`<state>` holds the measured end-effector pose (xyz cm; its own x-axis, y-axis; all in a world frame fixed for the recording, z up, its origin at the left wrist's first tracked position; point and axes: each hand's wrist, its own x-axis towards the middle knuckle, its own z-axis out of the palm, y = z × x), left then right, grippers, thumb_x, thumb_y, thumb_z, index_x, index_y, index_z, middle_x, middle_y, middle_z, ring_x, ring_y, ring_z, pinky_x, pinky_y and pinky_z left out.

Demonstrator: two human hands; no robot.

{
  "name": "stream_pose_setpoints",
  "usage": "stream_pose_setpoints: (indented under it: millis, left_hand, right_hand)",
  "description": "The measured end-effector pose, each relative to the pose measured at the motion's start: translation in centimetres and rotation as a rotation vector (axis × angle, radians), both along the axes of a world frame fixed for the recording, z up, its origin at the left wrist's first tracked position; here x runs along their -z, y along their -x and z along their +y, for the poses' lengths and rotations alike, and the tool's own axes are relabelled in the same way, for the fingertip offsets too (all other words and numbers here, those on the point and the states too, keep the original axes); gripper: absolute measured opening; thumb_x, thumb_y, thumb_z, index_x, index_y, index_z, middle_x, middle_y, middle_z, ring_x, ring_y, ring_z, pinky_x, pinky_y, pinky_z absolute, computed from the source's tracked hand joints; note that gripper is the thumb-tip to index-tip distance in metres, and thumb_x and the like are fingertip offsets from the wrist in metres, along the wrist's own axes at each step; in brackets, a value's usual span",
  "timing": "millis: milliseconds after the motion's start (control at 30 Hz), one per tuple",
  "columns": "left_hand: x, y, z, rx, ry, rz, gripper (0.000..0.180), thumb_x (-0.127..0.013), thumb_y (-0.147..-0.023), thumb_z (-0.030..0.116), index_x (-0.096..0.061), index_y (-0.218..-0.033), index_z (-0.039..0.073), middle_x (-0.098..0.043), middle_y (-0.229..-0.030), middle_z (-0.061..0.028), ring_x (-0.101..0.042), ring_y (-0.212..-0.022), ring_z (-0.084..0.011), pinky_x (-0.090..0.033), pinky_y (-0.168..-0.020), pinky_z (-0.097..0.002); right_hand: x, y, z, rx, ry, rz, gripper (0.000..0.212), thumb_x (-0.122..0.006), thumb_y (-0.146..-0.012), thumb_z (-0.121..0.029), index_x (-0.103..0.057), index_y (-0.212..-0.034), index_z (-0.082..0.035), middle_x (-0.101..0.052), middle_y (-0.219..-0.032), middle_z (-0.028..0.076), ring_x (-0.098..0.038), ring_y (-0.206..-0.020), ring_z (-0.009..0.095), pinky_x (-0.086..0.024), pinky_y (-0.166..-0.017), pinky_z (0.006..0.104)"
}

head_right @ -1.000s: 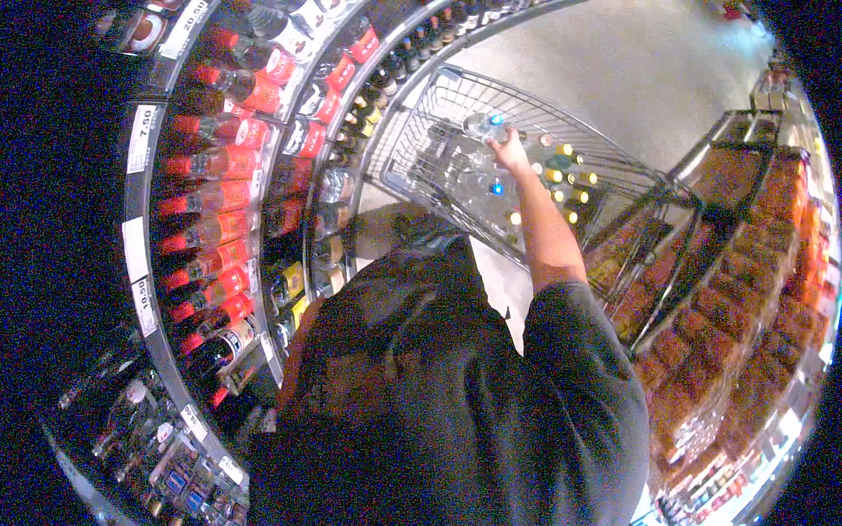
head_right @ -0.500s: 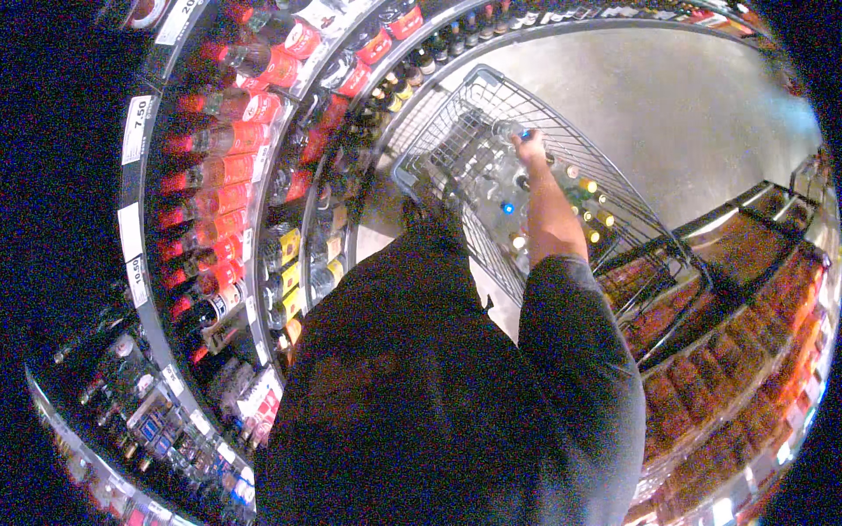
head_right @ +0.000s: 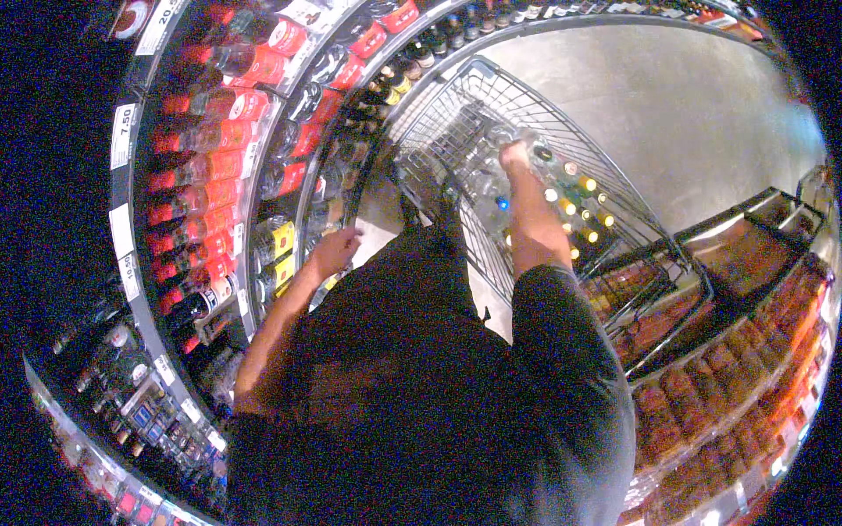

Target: Selecting and placing various bottles of water and alcohol from shelves into a shopping cart.

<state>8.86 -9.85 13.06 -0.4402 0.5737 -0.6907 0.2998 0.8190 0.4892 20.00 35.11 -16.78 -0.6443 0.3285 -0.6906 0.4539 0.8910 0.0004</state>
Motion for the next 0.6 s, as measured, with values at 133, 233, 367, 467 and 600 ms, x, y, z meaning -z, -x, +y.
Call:
stream_pose_setpoints:
  millis: [133,233,367,467,600]
  left_hand:
    - [-0.7,-0.5,4.3,0.103,-0.075,0.071,0.029,-0.047,-0.088,0.023,-0.06,-0.108,0.007,-0.063,-0.101,-0.0177,-0.06,-0.093,-0.0361,-0.047,-0.08,-0.0446]
    - [1.8,-0.6,7.1,0.208,-0.173,0.061,0.027,-0.049,-0.087,0.023,-0.061,-0.105,0.007,-0.064,-0.099,-0.0173,-0.06,-0.091,-0.0361,-0.048,-0.079,-0.0443]
    - [2.9,-0.3,9.7,0.216,-0.404,0.023,0.023,-0.054,-0.086,0.021,-0.062,-0.103,0.007,-0.064,-0.094,-0.0179,-0.061,-0.086,-0.0358,-0.049,-0.074,-0.0426]
    - [3.0,0.6,11.2,0.203,-0.518,0.003,0.025,-0.057,-0.085,0.021,-0.06,-0.105,0.007,-0.064,-0.092,-0.0185,-0.062,-0.082,-0.0353,-0.049,-0.072,-0.0405]
    - [3.7,3.0,11.9,-0.047,-0.553,-0.171,0.033,-0.057,-0.089,0.029,-0.057,-0.107,0.001,-0.063,-0.094,-0.0137,-0.06,-0.084,-0.0223,-0.047,-0.076,-0.0326]
  right_hand:
    - [-5.6,1.5,-7.8,0.866,0.147,0.503,0.037,-0.049,-0.087,-0.032,-0.053,-0.108,-0.002,-0.064,-0.099,0.02,-0.061,-0.097,0.036,-0.046,-0.088,0.042]
    - [-9.3,-0.9,-8.1,0.826,0.195,0.628,0.034,-0.049,-0.087,-0.034,-0.054,-0.107,-0.006,-0.064,-0.099,0.02,-0.061,-0.095,0.038,-0.047,-0.085,0.0432]
    - [-19.1,-3.4,-9.2,0.744,0.241,0.73,0.03,-0.052,-0.086,-0.032,-0.054,-0.105,-0.009,-0.065,-0.09,0.017,-0.063,-0.087,0.035,-0.047,-0.076,0.0422]
    - [-27.4,-4.8,-9.2,0.743,0.309,0.725,0.026,-0.054,-0.085,-0.029,-0.057,-0.101,-0.009,-0.064,-0.083,0.015,-0.063,-0.076,0.029,-0.048,-0.07,0.037]
    - [-37.9,-6.0,-10.8,0.721,0.606,0.854,0.017,-0.054,-0.087,-0.017,-0.058,-0.097,-0.004,-0.048,-0.062,-0.001,-0.044,-0.057,0.009,-0.038,-0.055,0.025]
